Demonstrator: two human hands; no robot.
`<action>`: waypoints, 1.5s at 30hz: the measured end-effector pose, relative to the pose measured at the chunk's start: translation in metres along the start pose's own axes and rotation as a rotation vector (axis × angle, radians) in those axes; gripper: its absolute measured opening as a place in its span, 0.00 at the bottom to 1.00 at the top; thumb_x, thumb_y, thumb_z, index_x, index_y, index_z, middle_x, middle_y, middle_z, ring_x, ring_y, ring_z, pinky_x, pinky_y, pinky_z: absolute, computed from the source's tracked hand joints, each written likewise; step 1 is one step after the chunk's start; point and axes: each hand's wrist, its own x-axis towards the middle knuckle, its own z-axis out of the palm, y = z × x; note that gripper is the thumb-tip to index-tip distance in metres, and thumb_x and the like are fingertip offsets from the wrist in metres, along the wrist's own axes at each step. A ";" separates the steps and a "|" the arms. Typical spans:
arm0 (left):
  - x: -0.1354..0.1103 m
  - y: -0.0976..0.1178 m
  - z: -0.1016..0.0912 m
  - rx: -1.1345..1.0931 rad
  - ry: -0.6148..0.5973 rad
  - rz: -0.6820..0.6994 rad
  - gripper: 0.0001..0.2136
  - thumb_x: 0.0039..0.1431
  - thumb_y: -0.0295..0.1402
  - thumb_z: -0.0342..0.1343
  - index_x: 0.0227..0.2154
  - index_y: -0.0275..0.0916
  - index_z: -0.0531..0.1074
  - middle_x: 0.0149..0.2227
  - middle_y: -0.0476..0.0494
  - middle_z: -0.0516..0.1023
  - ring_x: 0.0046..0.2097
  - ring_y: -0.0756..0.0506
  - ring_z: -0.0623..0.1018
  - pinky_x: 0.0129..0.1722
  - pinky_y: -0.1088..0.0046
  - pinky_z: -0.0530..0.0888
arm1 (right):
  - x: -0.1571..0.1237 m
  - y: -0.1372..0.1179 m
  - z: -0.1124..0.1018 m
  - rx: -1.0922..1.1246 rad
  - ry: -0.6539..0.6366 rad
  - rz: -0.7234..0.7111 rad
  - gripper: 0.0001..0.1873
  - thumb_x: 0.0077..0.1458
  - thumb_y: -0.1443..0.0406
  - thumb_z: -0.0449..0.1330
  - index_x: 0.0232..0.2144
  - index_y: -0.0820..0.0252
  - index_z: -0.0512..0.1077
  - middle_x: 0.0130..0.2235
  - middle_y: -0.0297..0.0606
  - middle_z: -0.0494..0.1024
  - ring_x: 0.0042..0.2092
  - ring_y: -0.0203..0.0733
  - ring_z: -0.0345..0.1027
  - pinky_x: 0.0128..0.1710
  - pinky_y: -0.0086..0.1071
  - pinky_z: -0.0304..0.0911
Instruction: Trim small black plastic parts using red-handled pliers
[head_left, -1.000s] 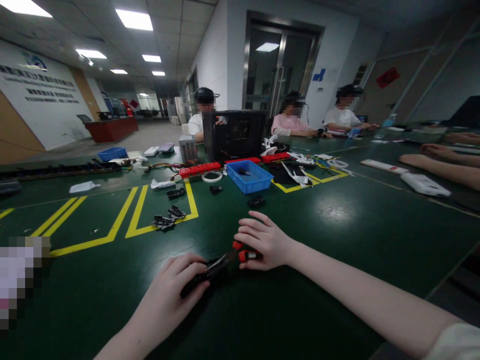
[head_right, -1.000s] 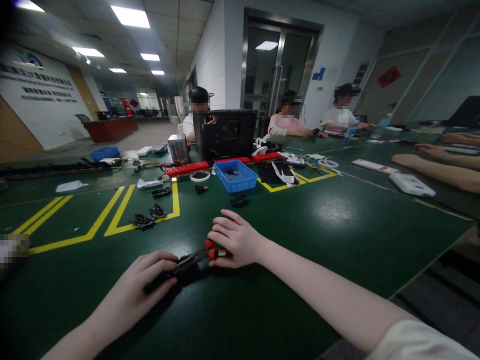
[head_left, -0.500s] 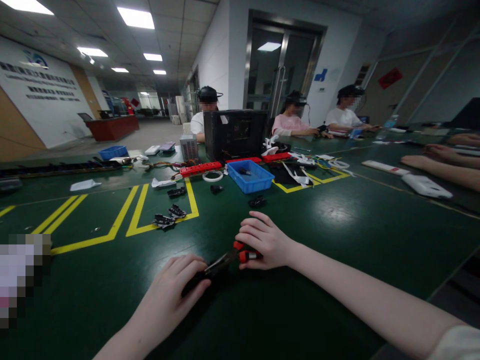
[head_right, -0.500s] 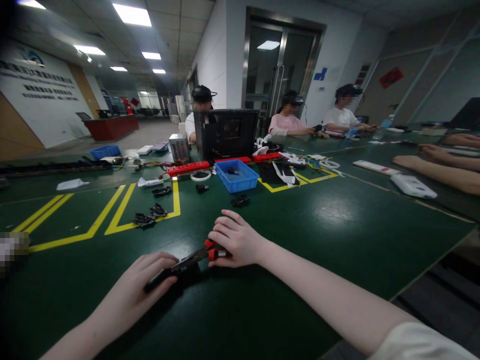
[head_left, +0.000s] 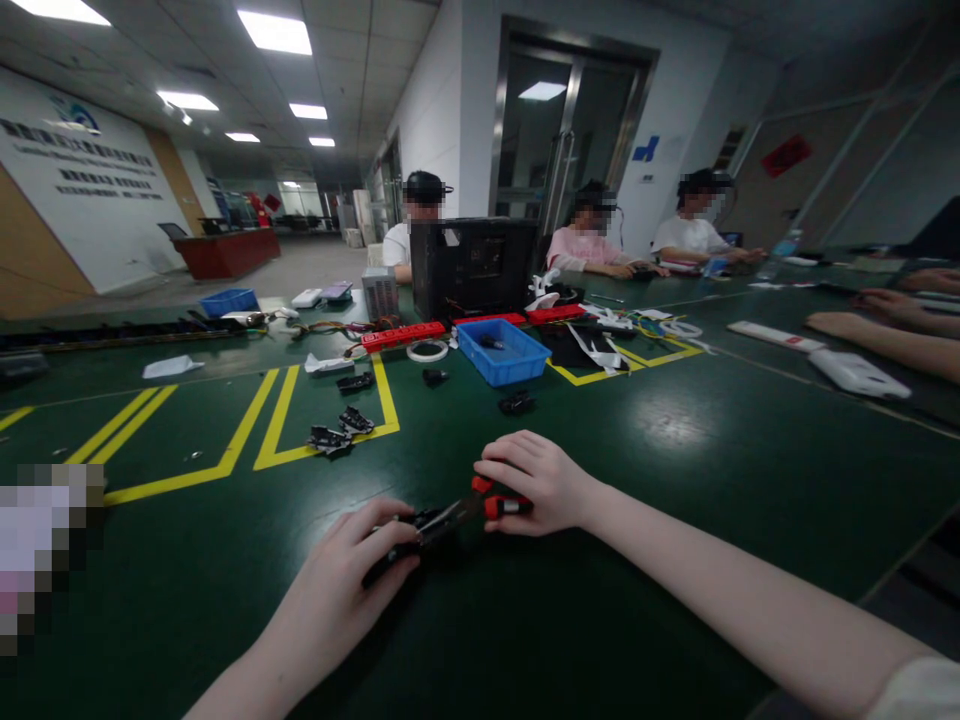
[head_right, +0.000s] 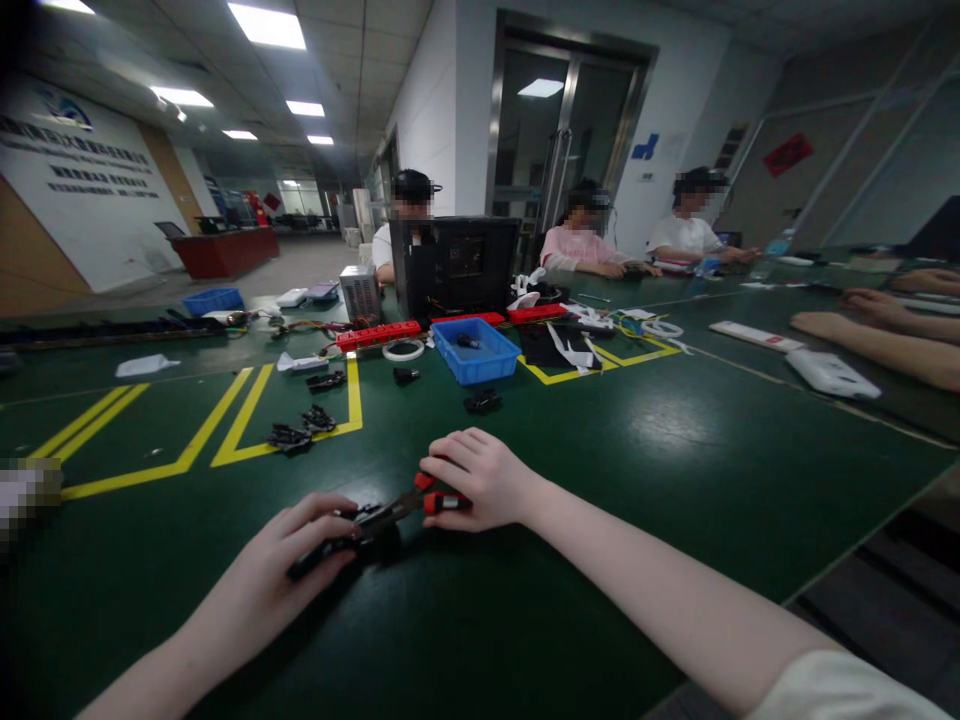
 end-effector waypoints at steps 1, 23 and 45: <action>0.000 0.000 0.000 -0.001 0.006 0.000 0.09 0.65 0.30 0.51 0.44 0.46 0.73 0.52 0.43 0.72 0.50 0.41 0.75 0.49 0.61 0.76 | 0.000 0.000 0.000 -0.001 0.004 -0.007 0.28 0.56 0.49 0.60 0.47 0.66 0.70 0.43 0.48 0.75 0.43 0.46 0.70 0.41 0.39 0.65; 0.000 -0.006 0.000 -0.057 -0.047 -0.033 0.10 0.65 0.31 0.51 0.47 0.47 0.71 0.52 0.45 0.72 0.51 0.42 0.74 0.51 0.60 0.75 | 0.001 -0.003 0.002 -0.018 -0.010 -0.044 0.27 0.57 0.50 0.59 0.48 0.67 0.69 0.41 0.47 0.75 0.42 0.43 0.70 0.39 0.36 0.65; -0.001 -0.001 -0.003 -0.102 -0.058 -0.054 0.09 0.66 0.30 0.50 0.46 0.46 0.70 0.53 0.44 0.69 0.52 0.41 0.73 0.52 0.59 0.74 | 0.001 -0.002 0.002 -0.002 0.002 -0.048 0.26 0.58 0.50 0.59 0.48 0.66 0.69 0.42 0.47 0.76 0.41 0.44 0.71 0.38 0.37 0.66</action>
